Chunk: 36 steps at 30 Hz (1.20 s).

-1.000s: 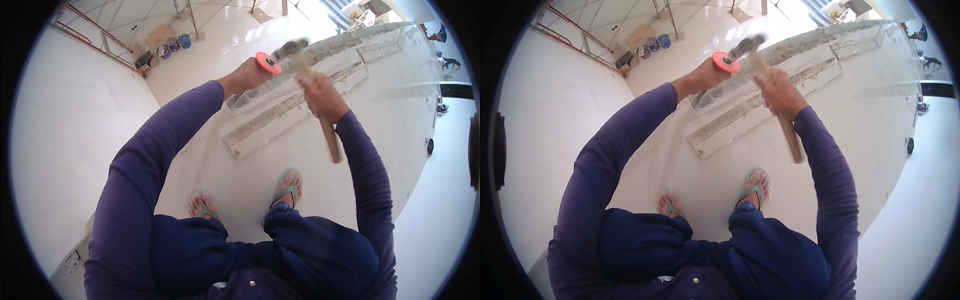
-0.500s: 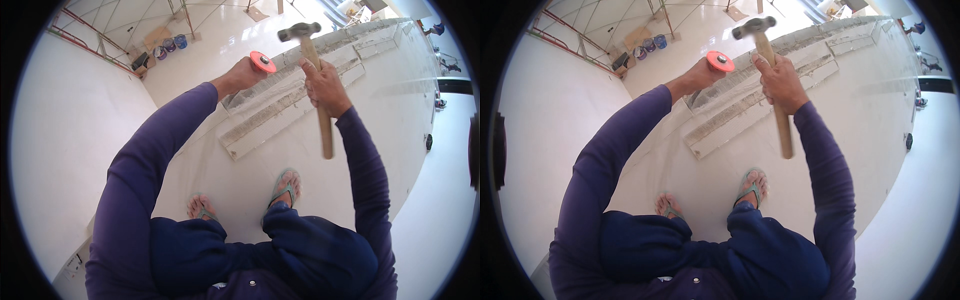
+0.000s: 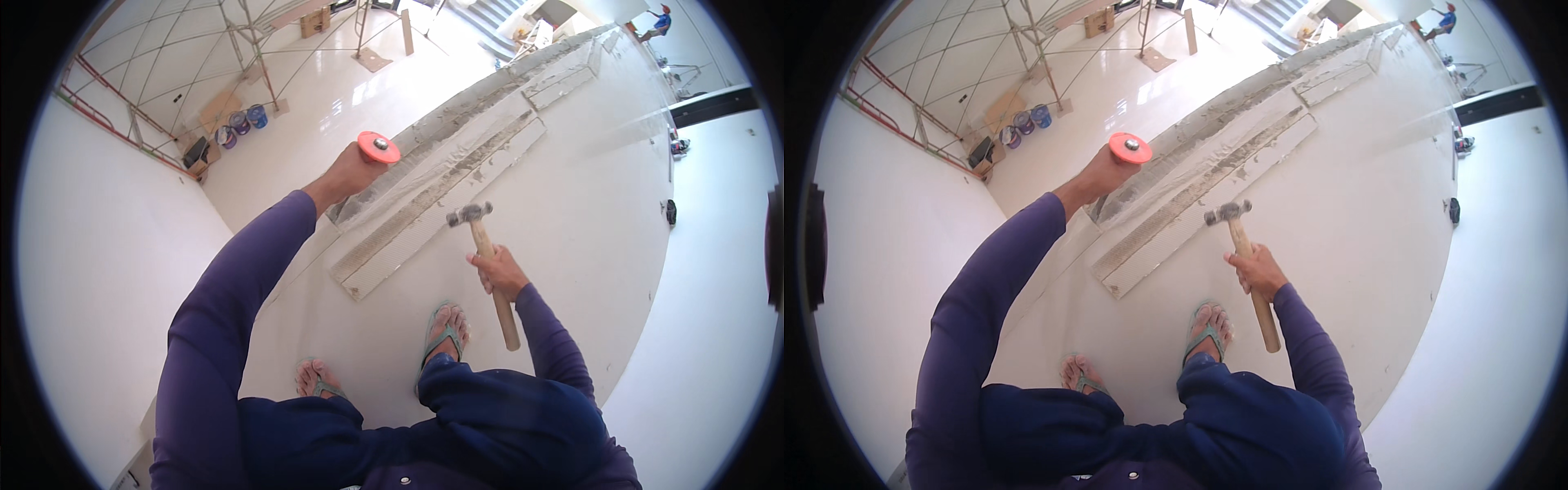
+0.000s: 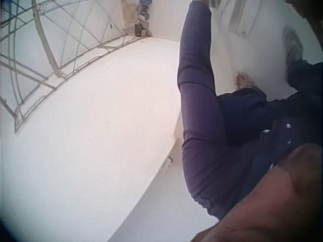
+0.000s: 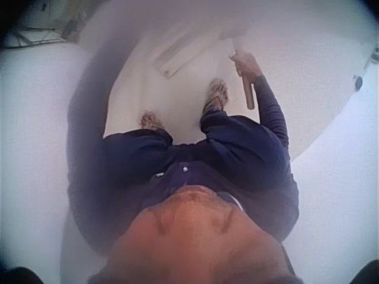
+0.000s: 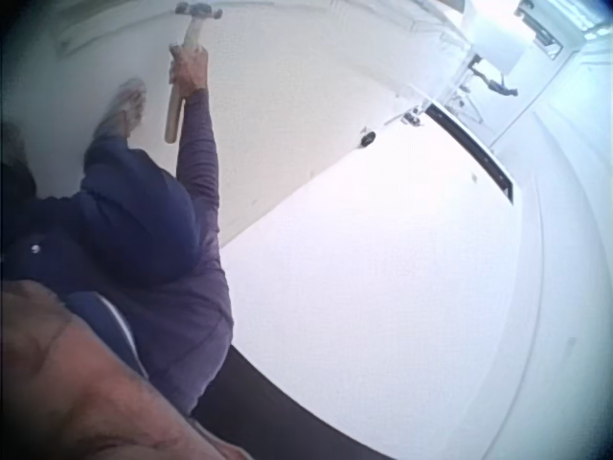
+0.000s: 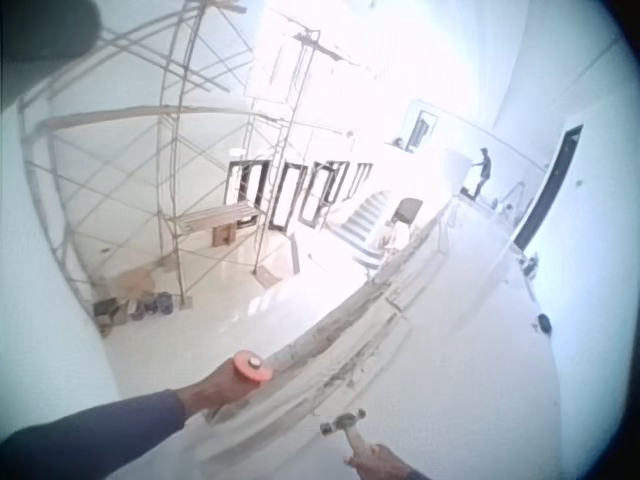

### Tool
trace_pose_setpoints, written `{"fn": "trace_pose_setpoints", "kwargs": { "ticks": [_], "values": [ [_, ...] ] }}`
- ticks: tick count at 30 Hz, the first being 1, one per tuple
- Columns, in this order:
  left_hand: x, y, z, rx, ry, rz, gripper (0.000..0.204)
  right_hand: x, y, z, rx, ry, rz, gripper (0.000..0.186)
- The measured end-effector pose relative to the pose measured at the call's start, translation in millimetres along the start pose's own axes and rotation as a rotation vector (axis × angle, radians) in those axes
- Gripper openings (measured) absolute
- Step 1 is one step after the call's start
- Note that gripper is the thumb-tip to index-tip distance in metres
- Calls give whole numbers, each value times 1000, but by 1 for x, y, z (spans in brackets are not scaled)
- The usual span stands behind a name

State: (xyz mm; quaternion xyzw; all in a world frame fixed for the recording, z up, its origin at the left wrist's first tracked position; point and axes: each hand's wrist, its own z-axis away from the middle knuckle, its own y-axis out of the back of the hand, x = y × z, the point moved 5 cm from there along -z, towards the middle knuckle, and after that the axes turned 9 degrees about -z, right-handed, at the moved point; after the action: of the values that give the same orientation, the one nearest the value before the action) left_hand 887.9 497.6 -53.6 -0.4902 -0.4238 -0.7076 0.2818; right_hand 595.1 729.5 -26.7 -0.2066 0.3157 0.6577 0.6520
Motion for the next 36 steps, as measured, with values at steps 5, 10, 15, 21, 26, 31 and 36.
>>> {"fn": "trace_pose_setpoints", "kwargs": {
  "ticks": [5,10,15,21,26,31,36],
  "values": [
    [2,0,2,-11,75,14,29,67,23,-6,-15,-93,-53,25],
    [4,0,0,-48,110,11,25,83,26,-13,-18,-61,136,30],
    [2,1,2,-49,115,48,22,60,22,-20,83,2,1191,58],
    [-5,3,-1,-36,64,-22,16,-71,-38,-26,110,411,1183,54],
    [-1,-5,2,-120,-11,99,26,-196,-145,-34,101,1111,870,61],
    [-4,-3,9,-15,-210,221,42,-215,-216,-77,89,939,905,54],
    [-9,3,14,17,-158,105,45,-203,-220,-110,90,859,836,49]
  ]
}}
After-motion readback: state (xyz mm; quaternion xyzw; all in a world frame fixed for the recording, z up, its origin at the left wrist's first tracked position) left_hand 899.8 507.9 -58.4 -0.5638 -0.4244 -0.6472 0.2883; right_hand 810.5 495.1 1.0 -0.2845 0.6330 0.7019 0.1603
